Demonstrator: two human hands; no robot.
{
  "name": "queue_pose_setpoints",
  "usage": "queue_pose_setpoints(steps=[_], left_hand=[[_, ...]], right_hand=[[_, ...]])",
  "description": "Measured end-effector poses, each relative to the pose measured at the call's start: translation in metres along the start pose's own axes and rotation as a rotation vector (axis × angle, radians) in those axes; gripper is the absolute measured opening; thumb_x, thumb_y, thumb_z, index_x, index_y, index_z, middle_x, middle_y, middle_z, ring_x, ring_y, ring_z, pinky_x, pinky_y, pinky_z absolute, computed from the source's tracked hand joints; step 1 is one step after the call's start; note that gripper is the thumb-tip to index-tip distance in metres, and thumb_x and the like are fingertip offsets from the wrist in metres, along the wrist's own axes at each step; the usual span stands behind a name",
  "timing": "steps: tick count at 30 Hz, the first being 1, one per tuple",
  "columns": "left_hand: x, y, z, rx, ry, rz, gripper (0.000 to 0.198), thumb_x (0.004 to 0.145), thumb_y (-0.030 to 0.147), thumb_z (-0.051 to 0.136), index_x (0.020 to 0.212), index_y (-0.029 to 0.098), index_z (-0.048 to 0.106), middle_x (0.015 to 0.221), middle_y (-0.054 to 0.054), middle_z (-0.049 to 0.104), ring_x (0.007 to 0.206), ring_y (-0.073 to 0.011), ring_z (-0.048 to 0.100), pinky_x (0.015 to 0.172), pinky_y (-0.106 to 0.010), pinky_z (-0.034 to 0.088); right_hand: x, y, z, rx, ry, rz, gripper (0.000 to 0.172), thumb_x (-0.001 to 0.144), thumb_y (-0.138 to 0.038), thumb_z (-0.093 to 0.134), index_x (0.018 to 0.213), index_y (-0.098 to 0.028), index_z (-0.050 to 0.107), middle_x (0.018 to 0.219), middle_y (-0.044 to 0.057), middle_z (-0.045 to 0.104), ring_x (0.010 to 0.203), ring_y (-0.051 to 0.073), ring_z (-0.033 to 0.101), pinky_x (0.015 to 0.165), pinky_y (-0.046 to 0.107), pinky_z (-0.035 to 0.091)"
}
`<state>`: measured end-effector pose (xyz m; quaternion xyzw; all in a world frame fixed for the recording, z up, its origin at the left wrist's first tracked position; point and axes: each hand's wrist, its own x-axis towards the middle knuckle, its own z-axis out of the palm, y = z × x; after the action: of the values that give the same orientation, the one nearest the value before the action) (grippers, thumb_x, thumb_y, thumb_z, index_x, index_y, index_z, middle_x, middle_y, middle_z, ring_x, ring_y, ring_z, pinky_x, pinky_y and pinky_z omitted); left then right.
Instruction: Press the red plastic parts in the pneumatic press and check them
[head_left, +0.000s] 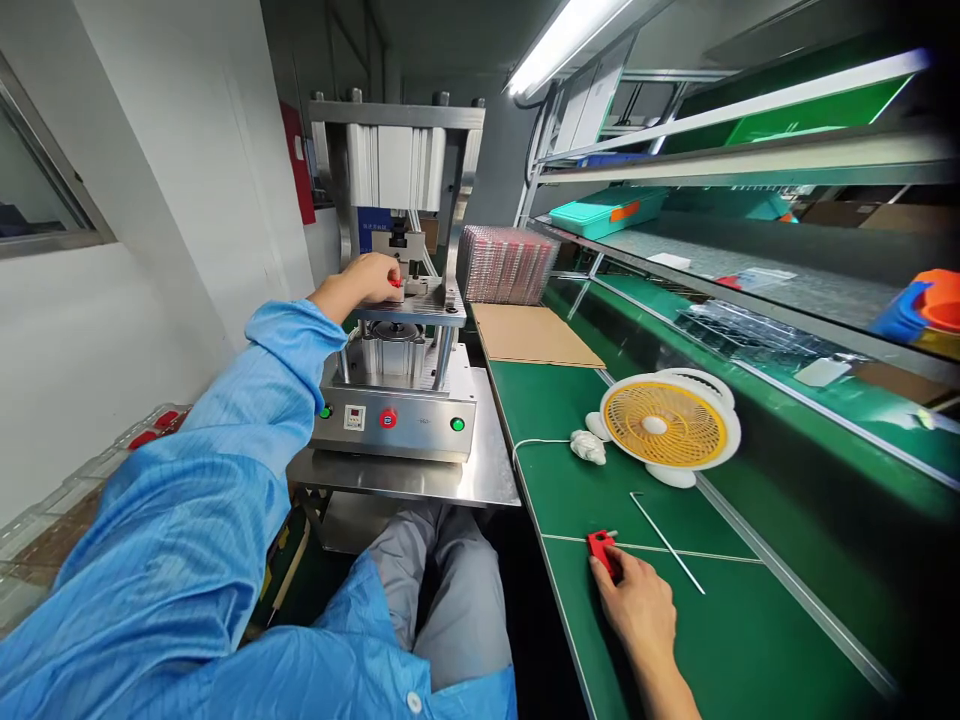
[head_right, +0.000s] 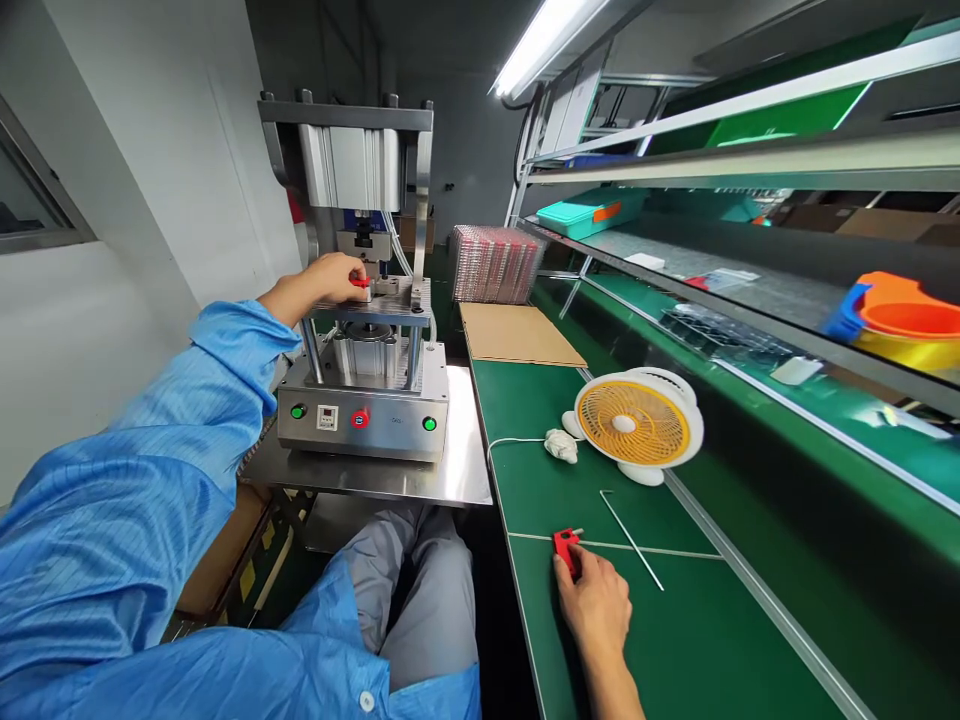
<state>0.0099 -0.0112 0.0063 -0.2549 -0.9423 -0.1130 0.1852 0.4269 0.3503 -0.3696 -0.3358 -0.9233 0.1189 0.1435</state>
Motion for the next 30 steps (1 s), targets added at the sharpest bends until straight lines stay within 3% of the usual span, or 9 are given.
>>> queue_pose_setpoints(steps=[5,10,16,20,26,30], left_hand=[[-0.003,0.008,-0.005,-0.001,-0.025,-0.065,0.025,0.064,0.034,0.08,0.081,0.021,0.069,0.08,-0.003,0.067,0.082,-0.0211,0.061,0.079,-0.032,0.045],[-0.041,0.011,-0.011,-0.045,0.09,-0.04,0.012,0.074,0.025,0.067,0.085,0.019,0.068,0.089,-0.006,0.071,0.084,-0.0213,0.06,0.078,-0.032,0.045],[-0.117,0.004,-0.013,-0.113,0.311,0.08,0.025,0.077,0.017,0.058,0.101,0.018,0.066,0.105,-0.008,0.068,0.1,-0.024,0.058,0.092,-0.038,0.046],[-0.159,-0.007,-0.004,-0.148,0.36,0.115,0.042,0.08,0.017,0.057,0.122,0.019,0.06,0.113,-0.008,0.065,0.106,-0.024,0.056,0.097,-0.039,0.046],[-0.191,-0.026,0.004,-0.128,0.382,0.125,0.06,0.084,0.02,0.055,0.144,0.018,0.045,0.115,-0.009,0.061,0.109,-0.0229,0.055,0.102,-0.038,0.044],[-0.208,-0.04,0.005,-0.122,0.305,0.115,0.062,0.085,0.02,0.054,0.146,0.018,0.044,0.112,-0.008,0.059,0.108,-0.0215,0.055,0.101,-0.036,0.045]], right_hand=[[0.0,0.0,-0.001,0.042,-0.017,-0.018,0.053,0.086,-0.054,0.039,0.11,-0.017,0.069,0.11,0.016,0.068,0.101,0.039,0.06,0.079,0.049,0.05],[0.002,-0.001,-0.001,0.053,-0.02,0.025,0.054,0.084,-0.055,0.039,0.109,-0.018,0.07,0.112,0.016,0.067,0.102,0.04,0.06,0.08,0.05,0.051],[0.006,0.004,0.003,0.053,-0.02,0.024,0.055,0.082,-0.058,0.04,0.106,-0.02,0.073,0.109,0.018,0.069,0.099,0.042,0.062,0.075,0.051,0.052],[0.009,0.007,0.004,0.031,-0.047,0.015,0.057,0.082,-0.061,0.039,0.104,-0.021,0.073,0.107,0.018,0.069,0.095,0.044,0.063,0.07,0.053,0.053],[0.01,0.009,0.0,-0.012,-0.101,0.037,0.066,0.083,-0.063,0.038,0.114,-0.015,0.072,0.101,0.022,0.069,0.091,0.045,0.065,0.066,0.052,0.053],[0.009,0.016,0.003,-0.03,-0.062,-0.029,0.063,0.085,-0.06,0.039,0.112,-0.016,0.073,0.089,0.021,0.069,0.083,0.043,0.066,0.061,0.049,0.053]])
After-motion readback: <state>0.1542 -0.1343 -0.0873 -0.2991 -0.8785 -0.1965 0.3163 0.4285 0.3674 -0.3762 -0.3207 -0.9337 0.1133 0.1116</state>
